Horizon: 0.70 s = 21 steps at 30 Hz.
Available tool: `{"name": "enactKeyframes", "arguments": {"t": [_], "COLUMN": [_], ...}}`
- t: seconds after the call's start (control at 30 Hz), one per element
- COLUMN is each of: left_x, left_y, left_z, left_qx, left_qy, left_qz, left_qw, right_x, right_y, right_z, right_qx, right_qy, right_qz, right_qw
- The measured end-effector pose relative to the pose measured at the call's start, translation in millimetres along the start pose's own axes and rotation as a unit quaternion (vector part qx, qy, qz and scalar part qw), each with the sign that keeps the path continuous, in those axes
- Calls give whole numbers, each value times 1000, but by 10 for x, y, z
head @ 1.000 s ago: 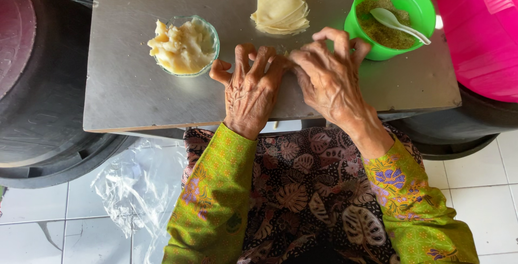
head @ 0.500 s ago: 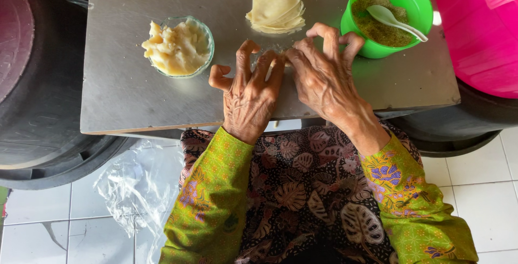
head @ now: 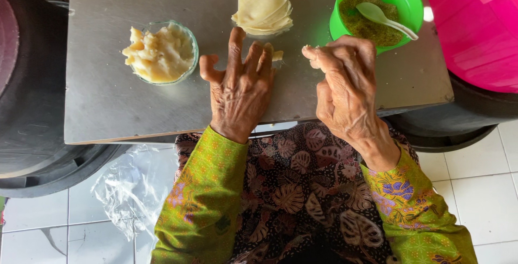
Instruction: The person prepares wontons by hand. They place a square wrapper on the table, add a small spoonful of filling from a bowl using a spoon, and fold the wrapper into a triangular shape, pressing the edges together to seal them.
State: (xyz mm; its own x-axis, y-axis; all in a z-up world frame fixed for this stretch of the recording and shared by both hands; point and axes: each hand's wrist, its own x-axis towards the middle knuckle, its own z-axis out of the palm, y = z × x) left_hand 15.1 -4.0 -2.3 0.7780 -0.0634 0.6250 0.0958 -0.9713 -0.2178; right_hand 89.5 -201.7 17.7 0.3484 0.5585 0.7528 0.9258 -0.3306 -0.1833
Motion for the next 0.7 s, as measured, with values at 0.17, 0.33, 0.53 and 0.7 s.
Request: {"name": "enactKeyframes", "arguments": {"t": [0.17,0.33,0.53,0.7], "left_x": [55,134,182,198], "left_y": [-30,-72,-112,-103], "left_z": [47,195,195,-106], "left_qx": [-22,-48,-69,-353], "left_qy": [-21,-37,21,56], "left_qz": [2,-8,-25,-113], "left_qw": [1000,998,997,927], "right_x": [-20,-84,-81,-74], "right_y": [16,100,15,-57], "right_z": [-48,7,-82,-106], "right_qx": [19,25,69,157], "right_qy": [13,21,37,36], "right_qz": [2,-1,32,105], "right_qw": [1000,999,996,981]}}
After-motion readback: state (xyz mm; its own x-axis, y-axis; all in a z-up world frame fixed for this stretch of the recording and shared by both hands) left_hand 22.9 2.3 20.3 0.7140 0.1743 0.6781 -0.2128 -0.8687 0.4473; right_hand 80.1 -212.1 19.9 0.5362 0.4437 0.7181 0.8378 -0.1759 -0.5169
